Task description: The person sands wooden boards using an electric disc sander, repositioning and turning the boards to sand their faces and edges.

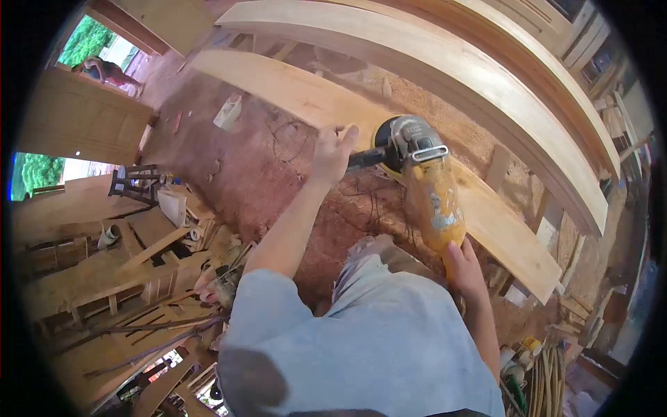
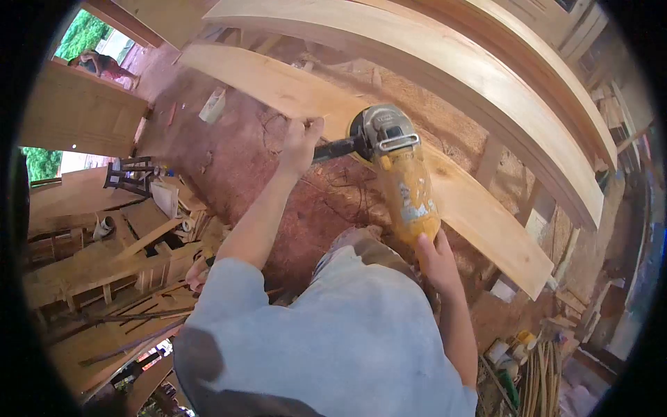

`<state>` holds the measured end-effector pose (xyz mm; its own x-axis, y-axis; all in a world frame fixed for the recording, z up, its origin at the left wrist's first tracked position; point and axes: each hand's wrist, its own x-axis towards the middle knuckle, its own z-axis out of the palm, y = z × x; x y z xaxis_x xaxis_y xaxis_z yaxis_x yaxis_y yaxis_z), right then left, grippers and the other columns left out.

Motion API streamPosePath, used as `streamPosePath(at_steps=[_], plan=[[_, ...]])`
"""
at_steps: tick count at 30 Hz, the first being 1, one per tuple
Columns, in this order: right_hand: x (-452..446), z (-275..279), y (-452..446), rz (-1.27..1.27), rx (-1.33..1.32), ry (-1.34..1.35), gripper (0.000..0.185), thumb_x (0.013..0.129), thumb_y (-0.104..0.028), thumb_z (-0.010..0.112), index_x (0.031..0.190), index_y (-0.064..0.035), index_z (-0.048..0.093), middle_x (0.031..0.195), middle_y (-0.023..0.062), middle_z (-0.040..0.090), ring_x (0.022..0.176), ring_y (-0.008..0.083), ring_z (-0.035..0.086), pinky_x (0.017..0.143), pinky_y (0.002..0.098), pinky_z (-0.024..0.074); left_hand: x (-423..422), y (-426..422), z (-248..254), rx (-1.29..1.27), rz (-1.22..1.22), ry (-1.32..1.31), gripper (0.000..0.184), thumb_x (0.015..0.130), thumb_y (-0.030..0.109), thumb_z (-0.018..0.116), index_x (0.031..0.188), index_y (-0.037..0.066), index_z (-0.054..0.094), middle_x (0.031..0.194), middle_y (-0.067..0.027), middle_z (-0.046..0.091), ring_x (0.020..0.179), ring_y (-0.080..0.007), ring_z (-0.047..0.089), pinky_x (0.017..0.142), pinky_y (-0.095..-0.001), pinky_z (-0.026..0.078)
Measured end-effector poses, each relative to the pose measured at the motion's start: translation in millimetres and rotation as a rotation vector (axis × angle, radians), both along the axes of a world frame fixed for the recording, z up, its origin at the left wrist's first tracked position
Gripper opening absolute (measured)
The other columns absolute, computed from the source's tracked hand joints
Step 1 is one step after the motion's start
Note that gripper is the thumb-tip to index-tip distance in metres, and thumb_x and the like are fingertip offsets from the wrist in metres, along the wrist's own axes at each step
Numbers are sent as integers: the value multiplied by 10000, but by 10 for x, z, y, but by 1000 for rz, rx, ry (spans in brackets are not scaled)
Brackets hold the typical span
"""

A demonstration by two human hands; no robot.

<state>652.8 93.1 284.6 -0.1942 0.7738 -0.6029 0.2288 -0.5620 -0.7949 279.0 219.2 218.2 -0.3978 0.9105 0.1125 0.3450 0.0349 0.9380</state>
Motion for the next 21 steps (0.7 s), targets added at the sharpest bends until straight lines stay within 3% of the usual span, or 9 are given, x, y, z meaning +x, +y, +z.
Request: streamPosePath(at_steps=[4, 5, 6, 9, 10, 12, 15, 19, 21], plan=[[34, -319, 7, -11, 260, 89, 536, 1088, -325, 536, 1530, -38, 440, 1285, 82, 610, 1078, 168, 596, 926, 327, 510, -161, 40, -71, 125, -179, 928, 347, 1031, 158, 515, 1268, -52, 657, 1229, -218, 687, 1227, -382, 587, 1073, -480, 471], [-16, 56, -11, 1, 249, -52, 553, 1077, -338, 555, 1541, -62, 435, 1217, 71, 620, 980, 148, 594, 842, 317, 524, -506, 372, -838, -6, -312, 294, 408, 1008, 149, 524, 1358, -30, 633, 1339, -228, 658, 1337, -378, 550, 1152, -468, 434], [3, 390, 17, -43, -35, 13, 574, 1067, -352, 569, 1539, -56, 430, 1232, 81, 619, 1000, 151, 592, 851, 326, 530, -398, 426, -757, -4, -284, 255, 444, 1006, 200, 549, 1378, -35, 607, 1321, -220, 663, 1275, -371, 584, 1081, -453, 477], [293, 147, -269, -158, 126, 75, 628, 1051, -384, 583, 1548, -49, 395, 1233, 81, 597, 991, 130, 568, 841, 348, 524, -85, 330, 59, -186, 4, -486, 602, 1001, 352, 622, 1440, -49, 529, 1265, -195, 680, 1090, -348, 688, 867, -408, 605], [425, 46, -418, -220, 121, 22, 628, 1051, -384, 583, 1548, -49, 395, 1233, 81, 597, 991, 130, 568, 841, 348, 524, 780, 434, 971, -487, 637, -259, 558, 1007, 405, 612, 1335, -47, 613, 1169, -168, 696, 988, -321, 693, 724, -368, 604], [603, -1, -617, -290, 33, 111, 605, 1045, -314, 604, 1553, -57, 400, 1429, 88, 569, 1279, 201, 531, 1090, 372, 439, 29, 334, -195, -330, 386, -522, 525, 978, 423, 637, 1250, -26, 672, 1140, -169, 716, 991, -315, 700, 760, -419, 602], [670, 282, -971, -443, -110, 49, 651, 1043, -401, 587, 1552, -46, 388, 1286, 66, 590, 1045, 128, 555, 848, 325, 519, -91, 467, -841, -207, 463, -833, 593, 995, 474, 588, 1353, 3, 620, 1287, -136, 682, 1172, -320, 631, 935, -481, 537], [926, 90, -1441, -631, -129, 133, 617, 1043, -378, 595, 1545, -68, 413, 1362, 51, 584, 1170, 164, 553, 988, 369, 488, 585, 568, -707, -143, 265, -953, 651, 1009, 549, 498, 1444, 68, 561, 1423, -119, 619, 1318, -334, 559, 1092, -571, 450], [1078, -2, -1611, -687, 65, 27, 594, 1042, -387, 594, 1519, -64, 451, 1271, 44, 613, 1077, 161, 568, 932, 356, 497, 430, 791, -1418, -91, 46, -1169, 644, 1042, 426, 590, 1511, 15, 433, 1502, -167, 528, 1239, -360, 620, 991, -511, 570]])
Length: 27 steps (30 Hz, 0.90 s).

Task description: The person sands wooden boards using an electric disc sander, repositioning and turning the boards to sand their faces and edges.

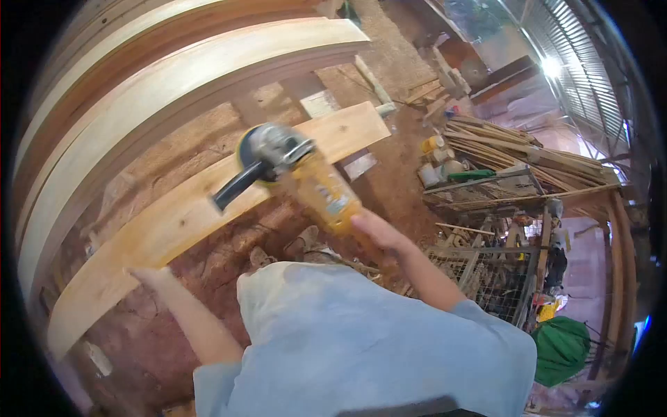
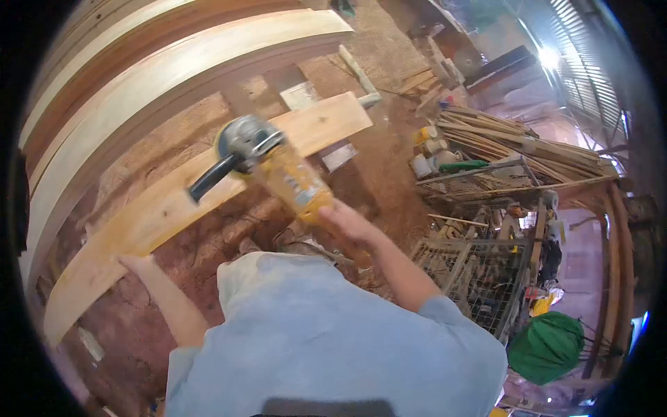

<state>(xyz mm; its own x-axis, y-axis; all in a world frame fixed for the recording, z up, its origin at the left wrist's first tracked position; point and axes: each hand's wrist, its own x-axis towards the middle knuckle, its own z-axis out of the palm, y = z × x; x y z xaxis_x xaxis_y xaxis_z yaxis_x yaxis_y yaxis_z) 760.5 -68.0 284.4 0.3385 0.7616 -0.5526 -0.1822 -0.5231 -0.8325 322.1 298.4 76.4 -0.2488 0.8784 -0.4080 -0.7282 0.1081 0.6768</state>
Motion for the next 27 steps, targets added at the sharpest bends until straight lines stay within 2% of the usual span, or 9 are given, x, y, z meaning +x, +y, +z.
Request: streamPosePath(at_steps=[1, 5, 8, 17, 19, 22, 24, 26, 27], plan=[[192, -216, -174, 1, -25, -77, 532, 1026, -464, 580, 1393, -81, 543, 1107, 55, 650, 844, 171, 629, 763, 365, 543, 59, 58, -83, 5, -35, -34, 650, 1041, 430, 594, 1509, 8, 433, 1500, -169, 529, 1245, -357, 618, 997, -510, 568], [92, 402, -111, -244, -67, 183, 466, 1056, -461, 548, 1350, -103, 604, 1157, 49, 697, 932, 191, 672, 764, 373, 543, 428, -93, 54, -30, 80, -143, 678, 1036, 446, 607, 1499, -19, 435, 1495, -177, 534, 1267, -346, 612, 1018, -506, 559], [387, 93, -282, -416, -117, 97, 526, 1036, -546, 565, 1340, -118, 600, 880, -3, 621, 726, 112, 604, 629, 256, 485, 566, -227, 698, -353, 386, 74, 791, 1015, 480, 647, 1506, -80, 382, 1488, -194, 534, 1275, -321, 614, 1022, -466, 565], [515, -16, -571, -469, -259, 212, 549, 1030, -553, 568, 1349, -107, 573, 1056, 46, 600, 811, 183, 622, 676, 339, 548, -157, -414, -112, 17, 212, 93, 795, 1042, 515, 575, 1530, -70, 349, 1486, -218, 533, 1274, -367, 592, 1091, -495, 507], [397, -17, -565, -412, -217, 35, 528, 1029, -521, 574, 1336, -91, 575, 1054, 50, 634, 842, 177, 629, 712, 352, 559, -213, -268, 130, -162, 131, 163, 817, 1038, 562, 549, 1519, -77, 383, 1463, -217, 562, 1257, -385, 603, 1073, -526, 524], [321, -9, -456, -255, -123, 32, 550, 1032, -475, 578, 1421, -88, 535, 1131, 44, 639, 863, 142, 610, 703, 311, 540, -104, -189, 335, -320, 242, 406, 899, 971, 569, 664, 1453, -155, 439, 1456, -208, 561, 1168, -388, 643, 1007, -541, 559], [442, 33, -401, -156, -44, 106, 609, 1014, -458, 615, 1496, -114, 475, 1194, 36, 631, 930, 134, 597, 738, 301, 527, -193, -170, 303, -307, 10, 887, 743, 1023, 584, 564, 1492, 12, 501, 1416, -177, 603, 1203, -326, 626, 1008, -449, 524], [308, 197, -247, -151, 12, 173, 651, 1000, -445, 646, 1534, -138, 436, 1217, 29, 622, 990, 139, 593, 773, 308, 523, -733, -83, 110, -467, -441, 2165, 613, 1010, 397, 675, 1409, -52, 550, 1362, -210, 617, 1146, -363, 637, 936, -495, 549], [276, 215, -200, -76, -44, 183, 678, 987, -436, 666, 1538, -126, 421, 1202, 35, 623, 966, 143, 592, 770, 313, 518, -556, -90, 218, -428, -466, 2178, 613, 1010, 397, 675, 1409, -52, 550, 1362, -210, 617, 1146, -363, 637, 936, -495, 549]])
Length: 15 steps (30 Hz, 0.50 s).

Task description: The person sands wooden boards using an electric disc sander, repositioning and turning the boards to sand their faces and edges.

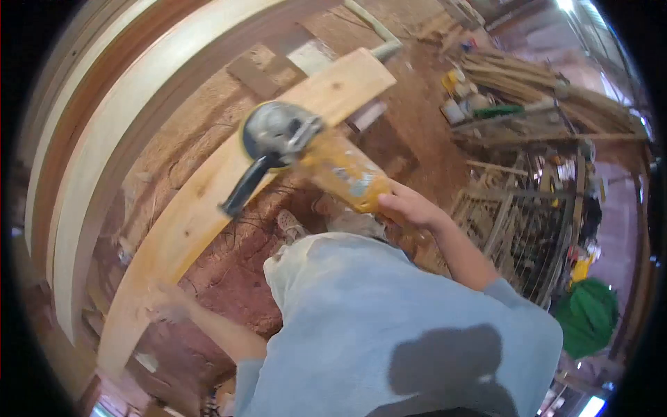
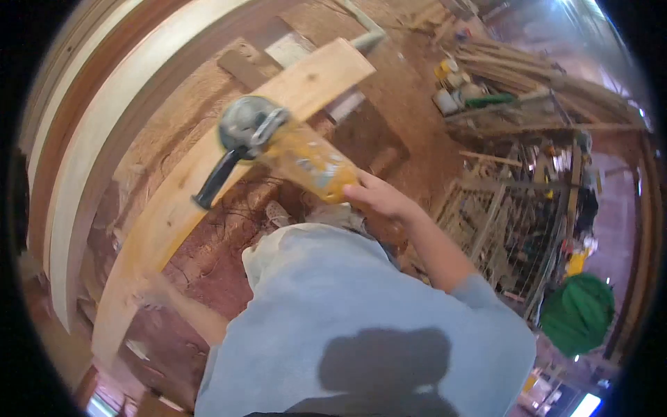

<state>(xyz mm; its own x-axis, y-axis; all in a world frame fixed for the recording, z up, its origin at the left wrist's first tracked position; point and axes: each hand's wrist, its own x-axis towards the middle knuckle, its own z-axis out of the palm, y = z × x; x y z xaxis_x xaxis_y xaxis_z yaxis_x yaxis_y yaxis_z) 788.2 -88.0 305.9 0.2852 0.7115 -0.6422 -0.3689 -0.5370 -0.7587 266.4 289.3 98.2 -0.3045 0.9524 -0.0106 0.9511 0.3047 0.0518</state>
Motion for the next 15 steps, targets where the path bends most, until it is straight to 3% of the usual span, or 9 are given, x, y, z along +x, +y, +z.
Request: streamPosePath(at_steps=[2, 4, 6, 8, 10, 12, 13, 14, 15], plan=[[-143, -11, 50, 68, -46, 37, 706, 975, -426, 686, 1542, -113, 407, 1187, 42, 624, 941, 148, 590, 766, 318, 513, 382, -310, 566, 302, -192, -63, 408, 1065, 308, 559, 1326, 4, 634, 1241, -187, 665, 1093, -307, 636, 892, -431, 535], [-213, -58, 236, 209, 37, -28, 758, 954, -439, 708, 1541, -83, 389, 1123, 52, 626, 886, 142, 567, 747, 315, 501, 1093, -521, 1162, 148, -415, -910, 336, 1069, 232, 502, 1244, 7, 679, 1157, -160, 677, 1040, -248, 636, 849, -422, 530], [-210, 22, 439, 298, 26, -67, 784, 950, -466, 701, 1540, -62, 379, 1141, 100, 647, 930, 187, 605, 778, 353, 516, 1342, -629, 1419, -245, -673, -1033, 283, 1038, 209, 544, 1150, -11, 681, 1018, -121, 695, 951, -220, 651, 807, -422, 536], [-186, -65, 584, 364, 18, -116, 813, 946, -494, 693, 1538, -42, 369, 1159, 148, 668, 975, 231, 644, 808, 391, 531, 1814, -854, 2052, -736, -420, -701, 281, 1000, 249, 618, 1063, -20, 670, 883, -89, 681, 814, -225, 645, 754, -418, 533], [-171, -330, 748, 613, 141, -357, 855, 940, -554, 665, 1511, 5, 361, 1253, 278, 661, 1129, 373, 665, 923, 484, 522, 2109, -1049, 2289, -699, -400, -442, 343, 925, 299, 706, 1012, -29, 654, 773, -86, 651, 739, -241, 644, 719, -427, 522], [-118, -76, 919, 694, 61, -271, 876, 940, -593, 638, 1479, 40, 361, 1310, 358, 615, 1229, 471, 614, 1021, 525, 475, 1884, -1028, 1911, -485, -551, -316, 341, 856, 256, 741, 1007, -38, 659, 770, -159, 670, 760, -305, 688, 724, -471, 521], [-154, -181, 959, 706, 72, -338, 862, 950, -591, 623, 1454, 57, 358, 1258, 363, 634, 1168, 476, 640, 1003, 515, 489, 1892, -992, 1832, -454, -577, -286, 341, 856, 256, 741, 1007, -38, 659, 770, -159, 670, 760, -305, 688, 724, -471, 521], [-63, -175, 1036, 769, 86, -259, 971, 944, -622, 608, 1536, 63, 257, 1274, 387, 615, 1215, 493, 609, 1038, 507, 475, 1931, -999, 1758, -358, -569, -301, 318, 837, 220, 727, 1007, -42, 664, 789, -194, 683, 785, -345, 703, 722, -482, 521], [59, -160, 1095, 798, 79, -237, 969, 945, -610, 612, 1539, 64, 248, 1273, 380, 620, 1215, 487, 614, 1033, 505, 480, 2016, -990, 1732, -270, -551, -323, 300, 818, 184, 712, 1007, -45, 668, 808, -229, 696, 810, -385, 718, 720, -494, 521]])
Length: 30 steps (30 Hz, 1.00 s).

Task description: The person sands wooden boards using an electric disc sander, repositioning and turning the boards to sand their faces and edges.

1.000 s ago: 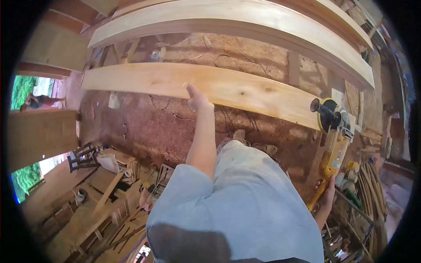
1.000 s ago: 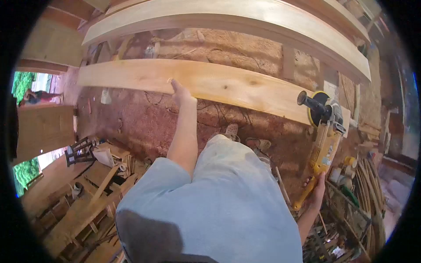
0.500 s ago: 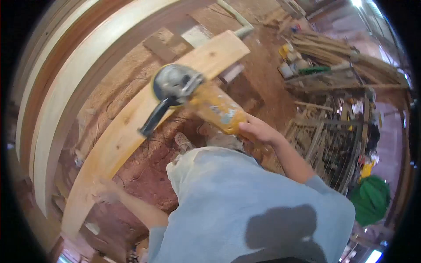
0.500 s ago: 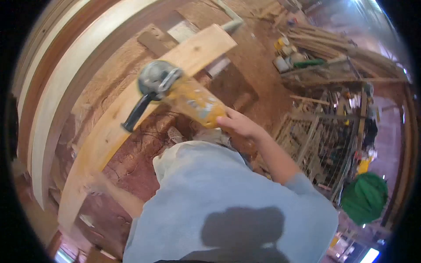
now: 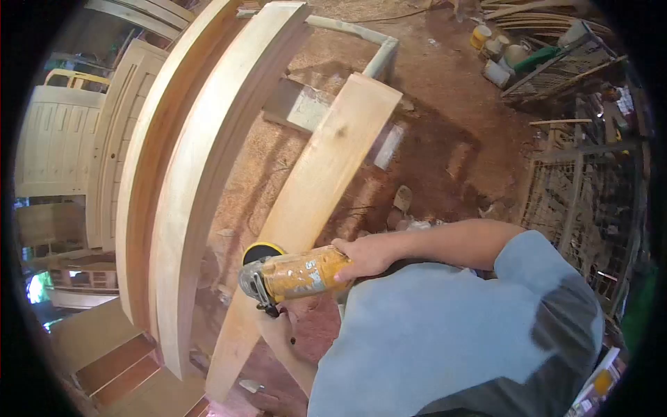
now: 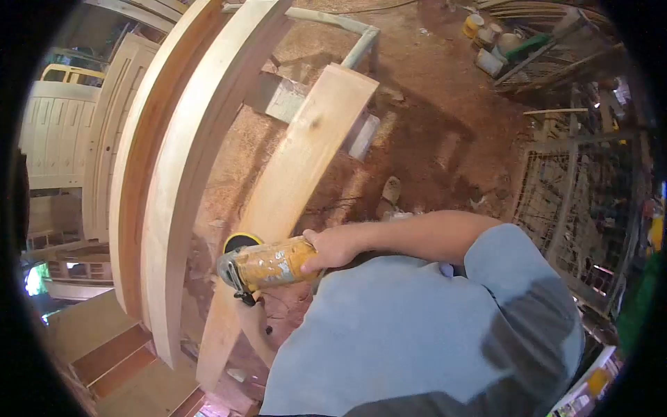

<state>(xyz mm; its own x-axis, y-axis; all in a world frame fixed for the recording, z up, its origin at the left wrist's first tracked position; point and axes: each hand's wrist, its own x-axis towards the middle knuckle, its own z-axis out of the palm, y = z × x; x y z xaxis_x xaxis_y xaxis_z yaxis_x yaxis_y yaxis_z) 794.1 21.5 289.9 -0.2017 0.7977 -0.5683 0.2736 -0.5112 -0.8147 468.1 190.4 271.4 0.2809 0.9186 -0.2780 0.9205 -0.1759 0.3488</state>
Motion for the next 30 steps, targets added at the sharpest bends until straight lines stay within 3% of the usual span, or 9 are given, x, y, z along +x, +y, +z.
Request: streamPosePath(at_steps=[5, 7, 13, 16, 20, 23, 25, 28, 30], plan=[[498, 202, -207, 37, -101, 86, 922, 955, -540, 631, 1539, 57, 240, 1286, 358, 621, 1233, 457, 615, 1048, 478, 479, 870, 28, 255, -36, 21, 117, 291, 821, 170, 662, 1010, -50, 688, 870, -271, 714, 895, -429, 720, 732, -490, 525], [687, 82, -495, -153, 9, 82, 882, 955, -494, 628, 1518, 78, 261, 1325, 363, 602, 1232, 435, 620, 1052, 462, 471, 1285, 45, 295, -146, -64, -12, 286, 837, 172, 642, 1025, -38, 694, 879, -273, 719, 908, -443, 716, 749, -500, 530], [1147, 274, -1248, -559, -73, 119, 881, 968, -390, 660, 1578, 56, 208, 1495, 292, 496, 1404, 346, 498, 1173, 401, 373, 2692, 41, 276, -283, -357, 95, 296, 889, 229, 641, 1064, 3, 717, 959, -280, 726, 971, -446, 709, 808, -513, 539], [1049, -101, -1636, -753, 9, 36, 829, 986, -340, 645, 1587, 38, 217, 1530, 253, 456, 1419, 317, 468, 1193, 392, 349, 3313, 17, 266, -196, -511, 98, 278, 868, 233, 660, 993, -8, 719, 912, -287, 710, 922, -464, 703, 788, -511, 549], [1112, 134, -1600, -984, 31, 209, 785, 991, -275, 643, 1585, 38, 236, 1529, 208, 456, 1425, 287, 443, 1201, 397, 332, 4091, 89, 257, -174, -725, 178, 258, 843, 219, 666, 967, 5, 738, 927, -289, 714, 925, -464, 705, 816, -535, 556], [1044, 77, -1625, -1170, 47, 230, 756, 994, -225, 638, 1593, 17, 246, 1470, 154, 491, 1279, 223, 532, 1106, 373, 431, 4610, 50, 312, -161, -807, 166, 241, 824, 198, 673, 940, 1, 747, 916, -289, 720, 912, -458, 714, 818, -536, 563], [1022, 155, -1575, -1313, -17, 268, 736, 999, -210, 626, 1600, -9, 253, 1421, 121, 510, 1090, 162, 574, 957, 338, 504, 4851, 25, 358, -174, -886, 158, 243, 817, 197, 679, 933, -4, 751, 912, -288, 722, 912, -455, 717, 824, -536, 566], [917, 166, -1665, -1416, -50, 312, 715, 1005, -176, 600, 1609, -29, 248, 1378, 88, 520, 958, 117, 548, 841, 303, 509, 5062, -119, 316, -200, -1004, 207, 257, 791, 198, 709, 942, -4, 762, 919, -263, 737, 908, -424, 730, 820, -518, 577], [813, 116, -1760, -1459, -33, 354, 712, 1000, -157, 592, 1610, -28, 247, 1385, 87, 513, 982, 125, 549, 854, 305, 507, 5112, -173, 191, -188, -1108, 238, 286, 757, 207, 750, 924, -25, 765, 915, -243, 746, 887, -395, 740, 801, -494, 587]])
